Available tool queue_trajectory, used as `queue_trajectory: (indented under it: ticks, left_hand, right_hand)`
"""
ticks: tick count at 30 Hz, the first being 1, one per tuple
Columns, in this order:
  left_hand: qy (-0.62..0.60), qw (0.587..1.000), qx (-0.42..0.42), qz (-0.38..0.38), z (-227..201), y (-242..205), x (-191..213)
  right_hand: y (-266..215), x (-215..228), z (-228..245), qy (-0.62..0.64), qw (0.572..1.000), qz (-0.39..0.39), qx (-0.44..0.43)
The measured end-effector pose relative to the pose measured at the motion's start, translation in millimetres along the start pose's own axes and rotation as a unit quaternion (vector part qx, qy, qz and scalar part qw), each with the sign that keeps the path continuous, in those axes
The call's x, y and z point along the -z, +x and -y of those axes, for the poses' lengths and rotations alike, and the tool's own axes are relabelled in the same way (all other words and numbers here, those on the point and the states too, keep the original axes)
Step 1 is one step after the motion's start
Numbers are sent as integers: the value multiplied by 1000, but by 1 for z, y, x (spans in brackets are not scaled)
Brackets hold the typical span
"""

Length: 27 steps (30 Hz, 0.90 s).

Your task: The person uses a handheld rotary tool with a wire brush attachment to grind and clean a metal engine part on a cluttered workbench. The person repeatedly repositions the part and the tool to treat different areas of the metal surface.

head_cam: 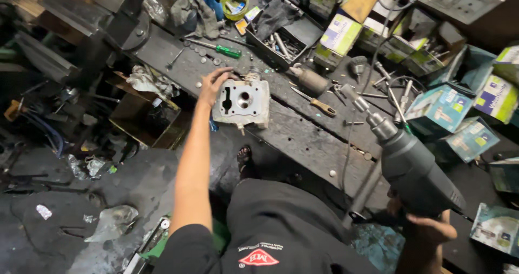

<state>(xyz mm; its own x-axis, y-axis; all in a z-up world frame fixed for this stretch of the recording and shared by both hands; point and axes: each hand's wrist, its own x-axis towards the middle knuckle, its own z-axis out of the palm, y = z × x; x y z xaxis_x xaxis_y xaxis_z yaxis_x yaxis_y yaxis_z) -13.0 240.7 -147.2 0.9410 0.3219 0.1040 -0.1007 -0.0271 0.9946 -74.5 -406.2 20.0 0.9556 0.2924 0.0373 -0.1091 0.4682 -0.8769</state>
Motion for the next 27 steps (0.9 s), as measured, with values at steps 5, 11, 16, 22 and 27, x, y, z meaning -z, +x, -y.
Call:
queue_trajectory:
  ticks: [5,11,16,22,27]
  left_hand:
    - [-58,989,-73,-111,24,-7,-7]
    - [-52,934,3,-354,18,-77,-104]
    - [227,946,-39,-229,-13,-126,-146]
    - [197,970,-128,55,-34,-110,-78]
    - [193,954,-168,154,-21,-97,-60]
  right_hand:
    - [5,-33,-7,-87,992,-49,-83]
    - [39,-62,-32,-260,948,-29,-179]
    - [71,-76,-42,-474,852,-6,-222]
    - [76,-113,-39,-411,863,-59,-288]
    - [91,-130,-40,-506,807,-39,-302]
